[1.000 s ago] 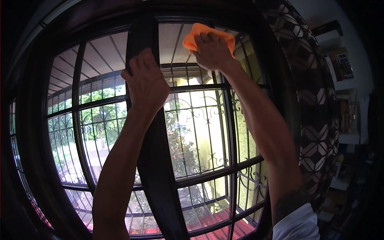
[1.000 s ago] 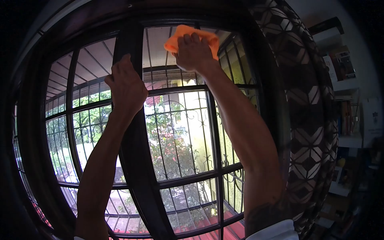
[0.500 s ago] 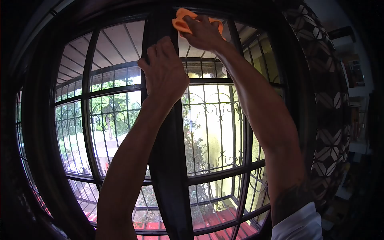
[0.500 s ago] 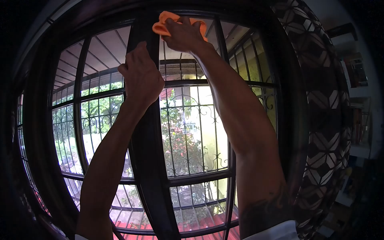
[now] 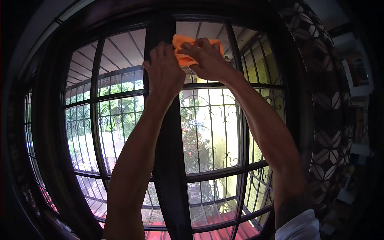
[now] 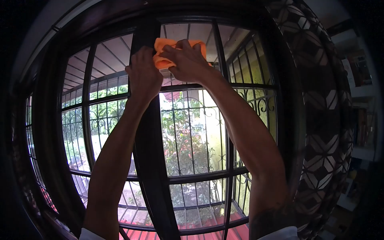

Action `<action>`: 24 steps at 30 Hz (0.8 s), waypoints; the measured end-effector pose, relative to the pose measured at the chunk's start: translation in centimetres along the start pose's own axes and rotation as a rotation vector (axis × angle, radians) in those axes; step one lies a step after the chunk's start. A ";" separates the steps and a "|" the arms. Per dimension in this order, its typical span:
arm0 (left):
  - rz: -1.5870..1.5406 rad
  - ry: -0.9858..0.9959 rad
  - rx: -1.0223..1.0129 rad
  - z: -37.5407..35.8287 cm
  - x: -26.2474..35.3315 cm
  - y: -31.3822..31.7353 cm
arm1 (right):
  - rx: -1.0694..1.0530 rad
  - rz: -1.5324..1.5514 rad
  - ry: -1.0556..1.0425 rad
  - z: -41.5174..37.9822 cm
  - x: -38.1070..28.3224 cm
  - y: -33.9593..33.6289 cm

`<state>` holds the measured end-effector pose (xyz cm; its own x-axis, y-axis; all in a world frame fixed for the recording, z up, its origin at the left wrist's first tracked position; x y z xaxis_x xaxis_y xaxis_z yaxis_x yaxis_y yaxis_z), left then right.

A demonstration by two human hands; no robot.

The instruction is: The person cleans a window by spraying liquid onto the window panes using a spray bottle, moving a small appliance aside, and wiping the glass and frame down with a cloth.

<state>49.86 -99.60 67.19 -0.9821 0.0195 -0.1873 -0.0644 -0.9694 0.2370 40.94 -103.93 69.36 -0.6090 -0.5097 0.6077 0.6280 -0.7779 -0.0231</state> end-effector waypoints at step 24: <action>0.134 0.034 0.137 -1.2 -0.5 -0.7 | -0.231 -0.176 -0.007 -9.2 1.2 -3.8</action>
<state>50.61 -99.23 65.93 -0.9771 -0.1186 -0.1769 0.0412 -0.9201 0.3895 33.35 -104.96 62.83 -0.6950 -0.3572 0.6240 0.3853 -0.9178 -0.0962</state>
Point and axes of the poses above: each hand's wrist, its own z-axis towards the middle knuckle, its own y-axis out of the palm, x = y × z, the point moved 10 cm from there along z, towards the middle knuckle, and after that the axes turned 1 degree about -x, right-handed, at the moved point
